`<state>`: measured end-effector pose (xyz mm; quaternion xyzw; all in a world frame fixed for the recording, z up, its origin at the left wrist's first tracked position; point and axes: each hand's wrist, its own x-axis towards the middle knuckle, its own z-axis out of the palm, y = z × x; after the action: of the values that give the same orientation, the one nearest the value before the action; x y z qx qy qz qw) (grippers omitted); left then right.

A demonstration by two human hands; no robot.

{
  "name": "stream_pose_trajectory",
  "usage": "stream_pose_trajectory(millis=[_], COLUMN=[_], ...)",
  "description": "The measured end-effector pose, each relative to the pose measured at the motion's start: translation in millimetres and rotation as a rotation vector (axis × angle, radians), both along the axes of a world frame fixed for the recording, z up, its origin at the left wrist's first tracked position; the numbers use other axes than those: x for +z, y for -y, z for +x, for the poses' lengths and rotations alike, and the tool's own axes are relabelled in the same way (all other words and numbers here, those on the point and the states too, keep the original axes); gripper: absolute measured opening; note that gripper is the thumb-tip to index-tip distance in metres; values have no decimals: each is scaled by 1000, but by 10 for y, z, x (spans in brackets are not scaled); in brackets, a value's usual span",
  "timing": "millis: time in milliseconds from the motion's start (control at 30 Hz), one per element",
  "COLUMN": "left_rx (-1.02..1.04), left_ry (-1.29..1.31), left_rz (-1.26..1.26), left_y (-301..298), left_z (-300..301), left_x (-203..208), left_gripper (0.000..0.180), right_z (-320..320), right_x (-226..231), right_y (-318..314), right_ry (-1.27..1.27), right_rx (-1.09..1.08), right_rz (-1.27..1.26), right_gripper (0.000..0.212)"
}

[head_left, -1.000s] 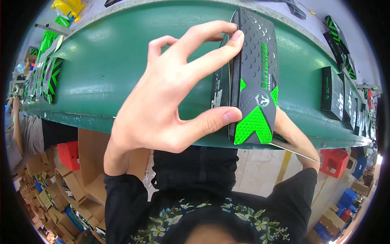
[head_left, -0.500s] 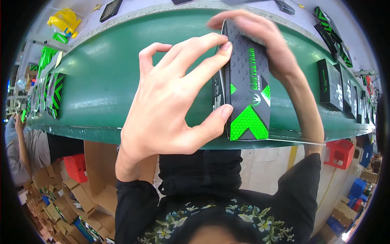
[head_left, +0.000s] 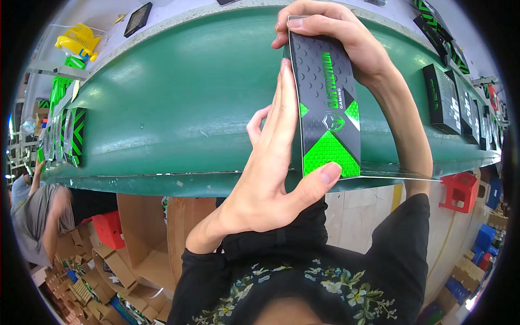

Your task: Fold and assemble cardboard packaging for gaming mice on an assembly line.

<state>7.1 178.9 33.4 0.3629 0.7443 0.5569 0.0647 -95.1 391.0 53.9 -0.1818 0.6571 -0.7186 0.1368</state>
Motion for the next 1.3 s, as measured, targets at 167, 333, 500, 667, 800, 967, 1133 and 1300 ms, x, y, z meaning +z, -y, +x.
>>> stream_pose_trajectory(millis=[167,333,500,667,800,967,1133,1300], left_rx=[42,156,348,359,517,602,536,523], left_ry=[-90,-171,-323,-299,-315,101,441,348], left_rz=[23,15,75,196,373,595,717,447], left_y=[-83,-223,-346,-311,14,303,555,1126], left_z=[-15,52,72,19,-156,-316,-417,-274], left_x=[-76,51,-171,-207,-205,-121,-347,-525], left_gripper=[95,133,131,122,86,58,50,38], right_z=[74,56,34,-42,-66,4,49,92], right_x=[-78,-144,-175,-197,-112,-291,-224,-41], right_y=[41,74,73,36,-64,-66,187,-231], right_ry=[-92,-198,-189,-243,130,-107,6,-118], right_rx=[-88,-169,-91,-39,219,128,-11,-274], right_rz=[-38,-168,-155,-35,-315,-31,167,621], right_gripper=[23,34,49,58,82,74,47,42])
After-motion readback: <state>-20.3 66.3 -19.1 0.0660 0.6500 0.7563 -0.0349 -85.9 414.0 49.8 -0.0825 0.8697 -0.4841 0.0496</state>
